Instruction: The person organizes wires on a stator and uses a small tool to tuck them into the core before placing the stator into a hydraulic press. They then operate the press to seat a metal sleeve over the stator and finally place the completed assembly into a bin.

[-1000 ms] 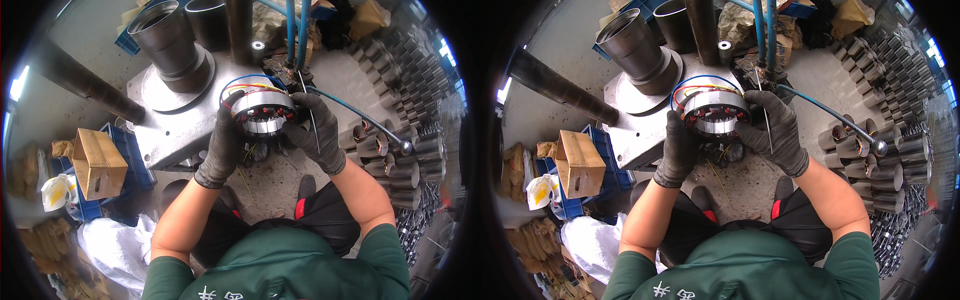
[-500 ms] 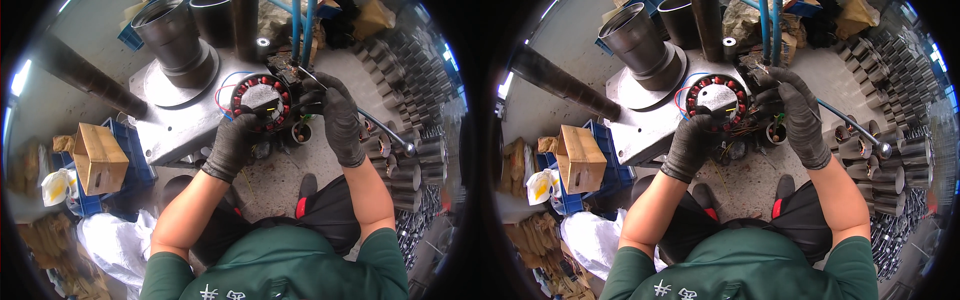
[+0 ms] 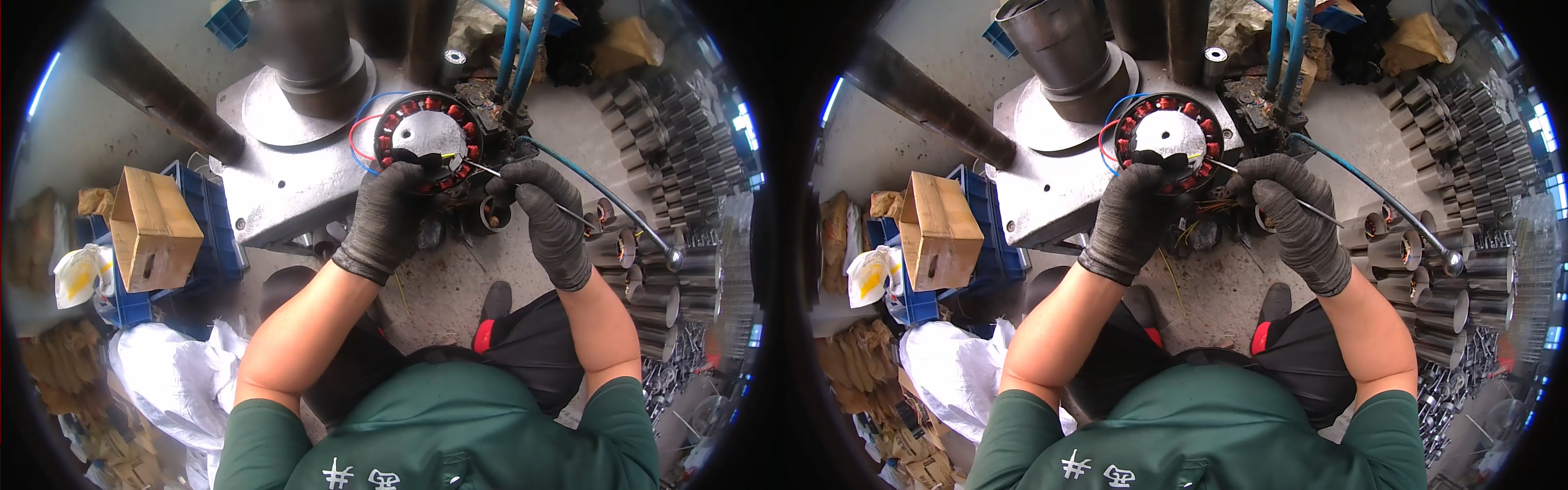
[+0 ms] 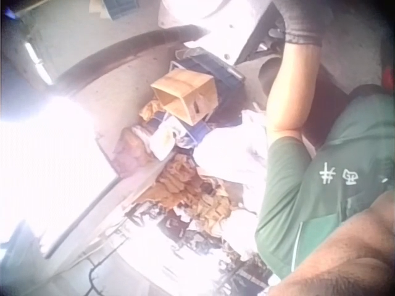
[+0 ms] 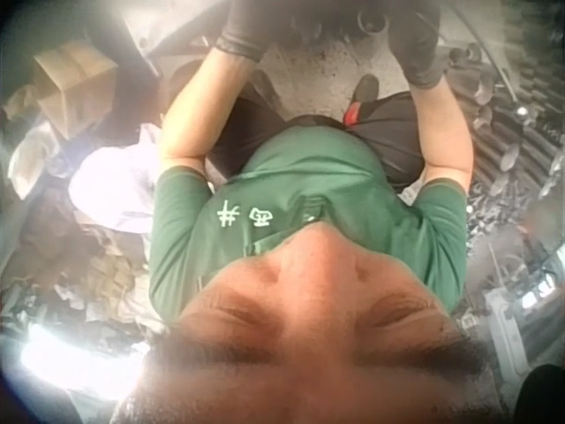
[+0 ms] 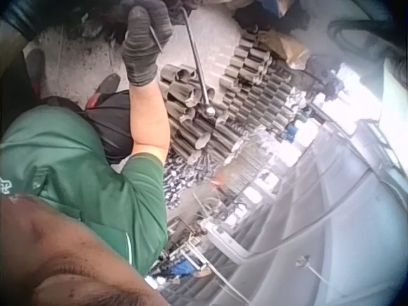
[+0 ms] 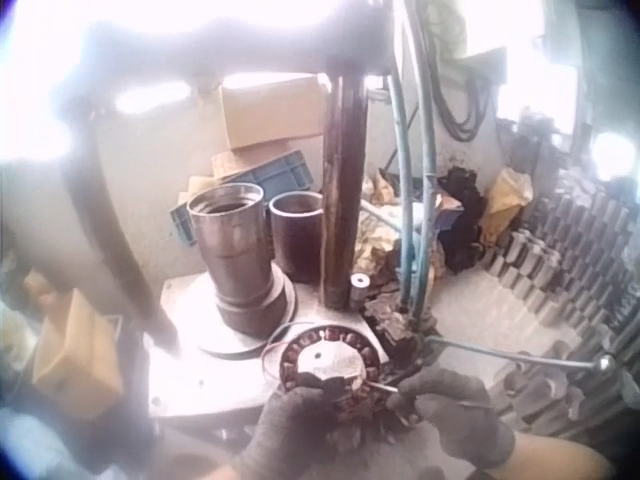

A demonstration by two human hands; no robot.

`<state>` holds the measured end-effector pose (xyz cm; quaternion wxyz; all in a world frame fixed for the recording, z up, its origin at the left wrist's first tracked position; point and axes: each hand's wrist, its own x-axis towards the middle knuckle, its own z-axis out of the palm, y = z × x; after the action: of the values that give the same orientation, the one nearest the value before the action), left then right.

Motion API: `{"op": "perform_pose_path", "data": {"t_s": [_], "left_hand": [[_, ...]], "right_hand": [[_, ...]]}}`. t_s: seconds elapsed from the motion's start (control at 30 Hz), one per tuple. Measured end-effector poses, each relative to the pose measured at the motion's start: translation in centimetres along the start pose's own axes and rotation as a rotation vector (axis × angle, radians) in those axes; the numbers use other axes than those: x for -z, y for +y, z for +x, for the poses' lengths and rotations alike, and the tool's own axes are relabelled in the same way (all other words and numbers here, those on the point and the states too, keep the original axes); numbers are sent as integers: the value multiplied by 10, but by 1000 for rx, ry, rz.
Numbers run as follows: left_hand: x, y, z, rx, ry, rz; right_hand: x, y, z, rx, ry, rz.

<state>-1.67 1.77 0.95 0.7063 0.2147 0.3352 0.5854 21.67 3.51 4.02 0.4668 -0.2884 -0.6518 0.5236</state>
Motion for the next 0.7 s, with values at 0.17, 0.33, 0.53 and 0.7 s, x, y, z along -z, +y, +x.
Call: {"op": "perform_pose_path", "data": {"t_s": [0.17, 0.33, 0.53, 0.7], "left_hand": [[10, -8, 4, 77, 1, -148], [-3, -5, 1, 86, -22, -263], [-3, -8, 2, 1, -18, -237], [-13, -4, -10, -72, -19, -137]], "right_hand": [[-6, -1, 0, 24, 11, -139], [-11, -5, 1, 32, 0, -256], [-13, -4, 1, 20, -29, -279], [-16, 8, 1, -33, -43, -377]]}}
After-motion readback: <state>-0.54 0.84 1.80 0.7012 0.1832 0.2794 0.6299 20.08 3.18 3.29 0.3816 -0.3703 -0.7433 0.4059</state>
